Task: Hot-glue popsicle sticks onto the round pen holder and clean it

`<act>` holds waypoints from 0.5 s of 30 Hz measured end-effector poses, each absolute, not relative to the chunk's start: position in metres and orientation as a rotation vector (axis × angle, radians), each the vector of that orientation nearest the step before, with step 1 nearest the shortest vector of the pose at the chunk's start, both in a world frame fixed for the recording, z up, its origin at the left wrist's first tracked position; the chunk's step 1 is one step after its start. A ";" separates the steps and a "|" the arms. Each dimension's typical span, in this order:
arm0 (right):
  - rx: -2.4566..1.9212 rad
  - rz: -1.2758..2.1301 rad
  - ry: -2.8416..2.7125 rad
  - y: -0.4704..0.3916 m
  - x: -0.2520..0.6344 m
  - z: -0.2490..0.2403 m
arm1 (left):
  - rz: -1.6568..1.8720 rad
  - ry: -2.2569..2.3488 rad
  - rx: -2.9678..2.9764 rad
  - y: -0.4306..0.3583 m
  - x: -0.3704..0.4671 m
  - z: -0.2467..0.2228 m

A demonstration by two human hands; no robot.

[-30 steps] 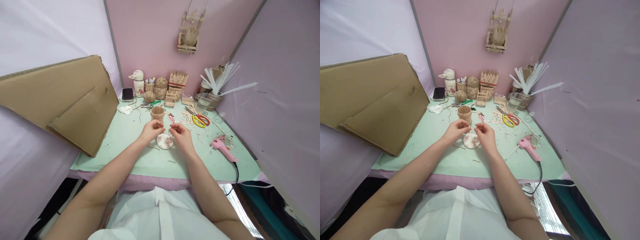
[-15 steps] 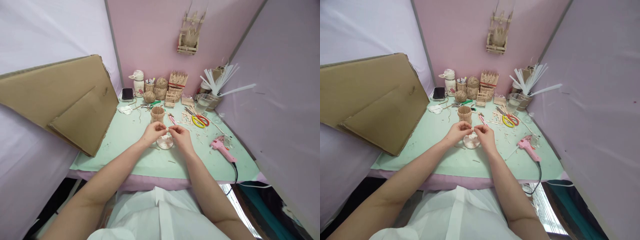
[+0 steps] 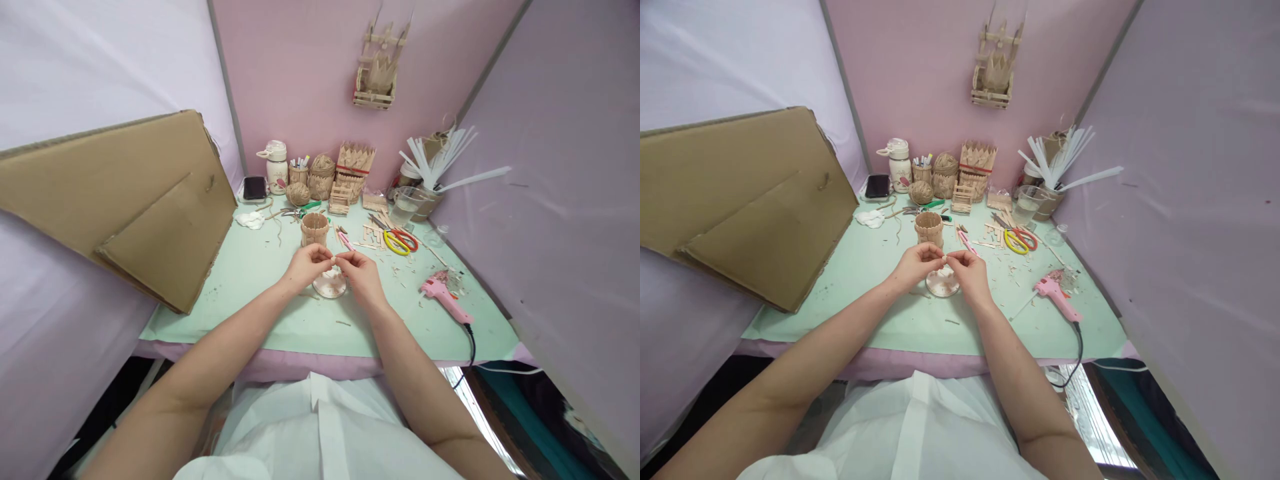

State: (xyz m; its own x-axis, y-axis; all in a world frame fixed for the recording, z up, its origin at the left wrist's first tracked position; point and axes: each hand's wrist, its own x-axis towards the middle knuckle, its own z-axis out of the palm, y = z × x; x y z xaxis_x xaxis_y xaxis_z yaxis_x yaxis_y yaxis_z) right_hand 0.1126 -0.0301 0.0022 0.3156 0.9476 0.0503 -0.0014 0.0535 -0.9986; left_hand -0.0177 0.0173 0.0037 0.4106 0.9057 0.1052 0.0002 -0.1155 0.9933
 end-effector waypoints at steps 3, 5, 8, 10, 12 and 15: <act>-1.304 0.965 -0.986 -0.030 0.113 0.001 | 0.968 0.871 1.504 0.018 -0.017 0.002; -1.311 0.975 -0.982 -0.029 0.113 0.001 | 0.972 0.886 1.495 0.019 -0.017 0.002; -1.303 0.977 -0.949 -0.028 0.114 0.001 | 0.968 0.900 1.455 0.018 -0.017 0.004; -1.278 0.979 -0.924 -0.026 0.116 0.000 | 0.960 0.909 1.426 0.018 -0.017 0.006; -1.264 0.986 -0.916 -0.025 0.118 -0.002 | 0.950 0.909 1.406 0.017 -0.017 0.008; -1.265 0.998 -0.935 -0.025 0.119 -0.003 | 0.948 0.896 1.404 0.016 -0.017 0.009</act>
State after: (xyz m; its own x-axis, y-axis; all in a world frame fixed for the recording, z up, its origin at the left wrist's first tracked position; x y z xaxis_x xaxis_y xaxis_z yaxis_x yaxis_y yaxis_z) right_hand 0.1189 -0.0250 -0.0034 0.3064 0.9518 0.0124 -0.0744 0.0370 -0.9965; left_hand -0.0173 0.0165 0.0089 0.3799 0.9239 0.0453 -0.0073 -0.0460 0.9989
